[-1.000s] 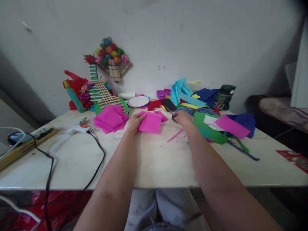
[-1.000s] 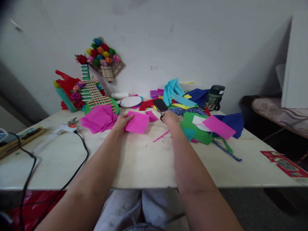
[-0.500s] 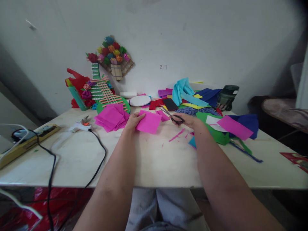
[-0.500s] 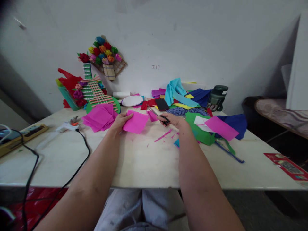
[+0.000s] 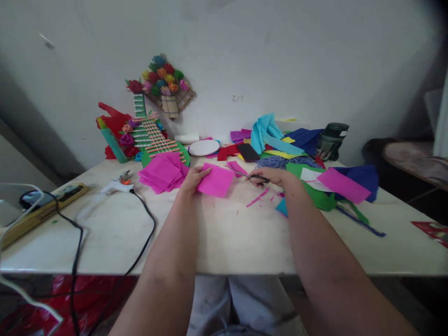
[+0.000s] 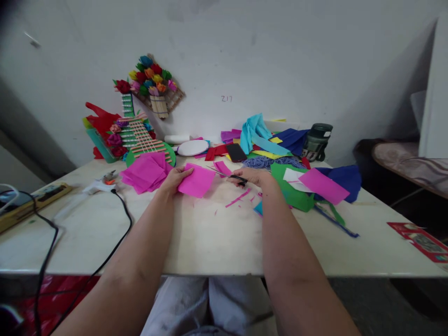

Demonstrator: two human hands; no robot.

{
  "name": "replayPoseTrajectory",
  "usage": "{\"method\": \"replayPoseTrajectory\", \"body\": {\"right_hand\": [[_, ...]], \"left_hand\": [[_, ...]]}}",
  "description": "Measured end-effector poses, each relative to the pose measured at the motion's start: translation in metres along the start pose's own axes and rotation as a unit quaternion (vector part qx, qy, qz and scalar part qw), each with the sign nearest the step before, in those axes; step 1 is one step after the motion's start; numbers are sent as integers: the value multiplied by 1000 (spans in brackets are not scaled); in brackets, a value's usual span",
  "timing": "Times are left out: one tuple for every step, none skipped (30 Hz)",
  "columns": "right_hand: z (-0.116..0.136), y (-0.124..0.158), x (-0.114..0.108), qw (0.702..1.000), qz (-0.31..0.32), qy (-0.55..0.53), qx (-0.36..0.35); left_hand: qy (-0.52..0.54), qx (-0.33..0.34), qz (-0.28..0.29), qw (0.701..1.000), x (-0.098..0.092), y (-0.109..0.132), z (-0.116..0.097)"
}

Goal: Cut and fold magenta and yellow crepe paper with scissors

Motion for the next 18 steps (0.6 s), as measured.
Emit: {"method": "replayPoseTrajectory", "body": {"right_hand": [[1, 0, 1, 1000, 11, -1, 4], [1, -1, 2, 1000, 21, -2, 8], [2, -1, 4, 999, 31, -5, 13], [3, -2, 5, 999, 40, -7, 19], [3, -2, 7, 999, 48, -10, 24], [4, -3, 8, 998, 53, -11, 27], [4, -3, 9, 998, 56, -10, 29], [4, -4, 9, 998, 56, -6, 28], [3, -5, 9, 998, 54, -1, 26], [2, -6, 9, 998, 53, 5, 23], [1, -7, 9, 998, 53, 9, 20], [-1, -8, 9, 998, 54, 9, 17], [-2, -9, 8, 998, 56, 7, 13], [-4, -10, 8, 998, 58, 3, 10], [-5, -10, 8, 998, 60, -1, 7], [-6, -11, 8, 998, 61, -5, 6], [-6, -11, 7, 998, 61, -7, 5], [-6, -12, 7, 998, 60, -7, 5]], "left_hand": [[-1, -1, 1, 1000, 0, 0, 0], [-3, -2, 2, 1000, 0, 0, 0], [-5, -2, 2, 1000, 0, 0, 1], [-7, -2, 1, 1000, 0, -1, 1], [-9, -2, 0, 1000, 0, -1, 2], [-10, 0, -1, 1000, 0, -1, 2], [-11, 1, 0, 1000, 0, -1, 2], [-11, 3, 1, 1000, 0, -2, 2], [-11, 4, 2, 1000, -1, -2, 2], [-11, 4, 3, 1000, -1, -2, 3], [-12, 3, 3, 1000, -1, -2, 3], [-13, 1, 3, 1000, -1, -2, 3], [-14, -1, 3, 1000, -1, -3, 3], [-15, -1, 4, 1000, -1, -3, 4], [-16, -1, 5, 1000, -2, -3, 4], [-16, 0, 7, 1000, -2, -3, 4], [-16, 0, 7, 1000, -2, -4, 4], [-16, 0, 7, 1000, -2, -4, 4]]}}
Point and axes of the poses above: each hand's wrist, its own y-axis away from the middle knuckle, its own x-axis out of the palm, z = x × y, the point moved 2 cm from there along -y, towards the middle knuckle, and after that the axes turned 2 degrees about z, right-handed, at the moved point
